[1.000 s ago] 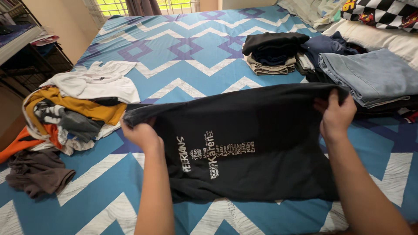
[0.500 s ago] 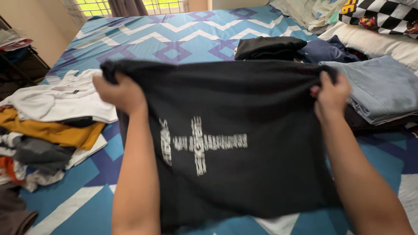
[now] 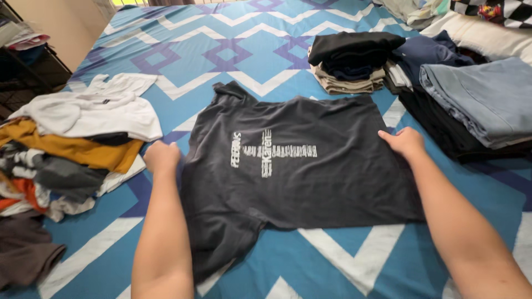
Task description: The person picks up and folds a black t-shirt and a white t-shirt on a bed.
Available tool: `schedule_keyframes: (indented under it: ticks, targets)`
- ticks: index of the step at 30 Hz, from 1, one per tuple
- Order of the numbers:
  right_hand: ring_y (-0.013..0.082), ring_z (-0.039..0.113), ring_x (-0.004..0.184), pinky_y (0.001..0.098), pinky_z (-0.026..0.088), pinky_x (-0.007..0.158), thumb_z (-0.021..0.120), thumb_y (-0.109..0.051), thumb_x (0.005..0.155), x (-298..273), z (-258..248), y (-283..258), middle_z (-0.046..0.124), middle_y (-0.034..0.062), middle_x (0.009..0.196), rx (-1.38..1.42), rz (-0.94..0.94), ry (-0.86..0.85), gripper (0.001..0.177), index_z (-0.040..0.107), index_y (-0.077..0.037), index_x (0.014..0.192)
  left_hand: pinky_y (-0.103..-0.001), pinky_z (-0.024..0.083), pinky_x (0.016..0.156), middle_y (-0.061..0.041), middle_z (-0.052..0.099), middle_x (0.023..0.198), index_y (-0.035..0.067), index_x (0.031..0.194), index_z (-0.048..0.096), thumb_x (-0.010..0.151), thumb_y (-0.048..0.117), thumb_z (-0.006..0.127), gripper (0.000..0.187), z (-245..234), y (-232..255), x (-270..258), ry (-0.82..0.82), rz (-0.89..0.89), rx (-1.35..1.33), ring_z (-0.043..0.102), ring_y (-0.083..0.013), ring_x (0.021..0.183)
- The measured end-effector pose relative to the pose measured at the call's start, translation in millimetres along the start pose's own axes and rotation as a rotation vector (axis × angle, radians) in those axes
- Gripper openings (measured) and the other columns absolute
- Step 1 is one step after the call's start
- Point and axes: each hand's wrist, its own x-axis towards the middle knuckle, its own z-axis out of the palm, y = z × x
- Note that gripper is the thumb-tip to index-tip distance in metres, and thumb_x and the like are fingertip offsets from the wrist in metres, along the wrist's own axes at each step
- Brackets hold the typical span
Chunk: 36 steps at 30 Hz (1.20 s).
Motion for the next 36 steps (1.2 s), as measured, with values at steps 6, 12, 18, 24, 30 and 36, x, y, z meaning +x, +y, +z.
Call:
schedule_keyframes:
  ticks: [6, 12, 18, 24, 30, 36]
  targets:
    - [0.0348, 0.076, 0.096, 0.0424, 0.057, 0.090, 0.080, -0.074, 0.068, -60.3, -40.7, 7.5, 0.079, 0.0233, 0.103, 0.099, 0.093, -0.226, 0.087, 0.081, 0.006, 0.101, -0.051, 0.051, 0.097, -0.035, 0.070, 0.113, -0.011, 0.104, 0.074, 0.102, 0.060, 0.055, 0.073, 12.4, -58.7, -27.5, -0.080, 0.095, 0.058, 0.067, -0.0485, 0.109]
    - [0.0335, 0.072, 0.104, 0.0420, 0.055, 0.091, 0.092, -0.059, 0.062, -110.3, -51.9, 24.7, 0.074, 0.0261, 0.114, 0.298, 0.131, -0.272, 0.102, 0.065, 0.016, 0.126, -0.039, 0.056, 0.083, -0.024, 0.081, 0.097, -0.011, 0.091, 0.078, 0.073, 0.073, 0.076, 0.085, -33.1, -46.4, -95.4, -0.441, -0.099, -0.106, 0.075, -0.0321, 0.085]
    - [0.0335, 0.066, 0.115, 0.0418, 0.053, 0.095, 0.094, -0.047, 0.068, -156.5, -58.2, 30.0, 0.064, 0.0286, 0.131, 0.399, 0.111, -0.227, 0.106, 0.050, 0.013, 0.144, -0.035, 0.046, 0.051, -0.009, 0.068, 0.077, -0.005, 0.090, 0.070, 0.075, 0.033, 0.091, 0.046, -64.4, -60.2, -165.1, -0.658, -0.345, -0.933, 0.067, -0.0222, 0.060]
    - [0.0266, 0.066, 0.099, 0.0385, 0.053, 0.082, 0.089, -0.024, 0.077, -191.0, -60.4, 45.0, 0.068, 0.0210, 0.118, 0.678, 0.118, -0.227, 0.075, 0.054, 0.008, 0.136, -0.030, 0.060, 0.070, -0.005, 0.078, 0.091, -0.003, 0.110, 0.071, 0.068, 0.008, 0.083, 0.045, -89.5, -46.5, -246.7, -0.793, -0.003, -1.152, 0.074, -0.0165, 0.076]
    - [0.0143, 0.064, 0.075, 0.0280, 0.047, 0.063, 0.075, -0.016, 0.092, -209.4, -64.0, 50.9, 0.072, 0.0077, 0.100, 1.032, 0.132, -0.256, 0.030, 0.068, 0.000, 0.117, -0.036, 0.062, 0.070, -0.011, 0.076, 0.093, -0.004, 0.117, 0.064, 0.079, 0.009, 0.073, 0.041, -117.5, -44.9, -288.0, -1.005, -0.280, -1.428, 0.075, -0.0219, 0.076]
    - [0.0121, 0.065, 0.074, 0.0267, 0.048, 0.064, 0.073, -0.018, 0.094, -212.5, -60.9, 60.1, 0.073, 0.0038, 0.097, 1.099, 0.106, -0.282, 0.024, 0.069, -0.003, 0.113, -0.037, 0.039, 0.056, -0.010, 0.064, 0.089, 0.009, 0.121, 0.062, 0.088, 0.029, 0.074, 0.040, -135.8, -52.9, -305.3, -0.679, -0.417, -1.225, 0.057, -0.0232, 0.069]
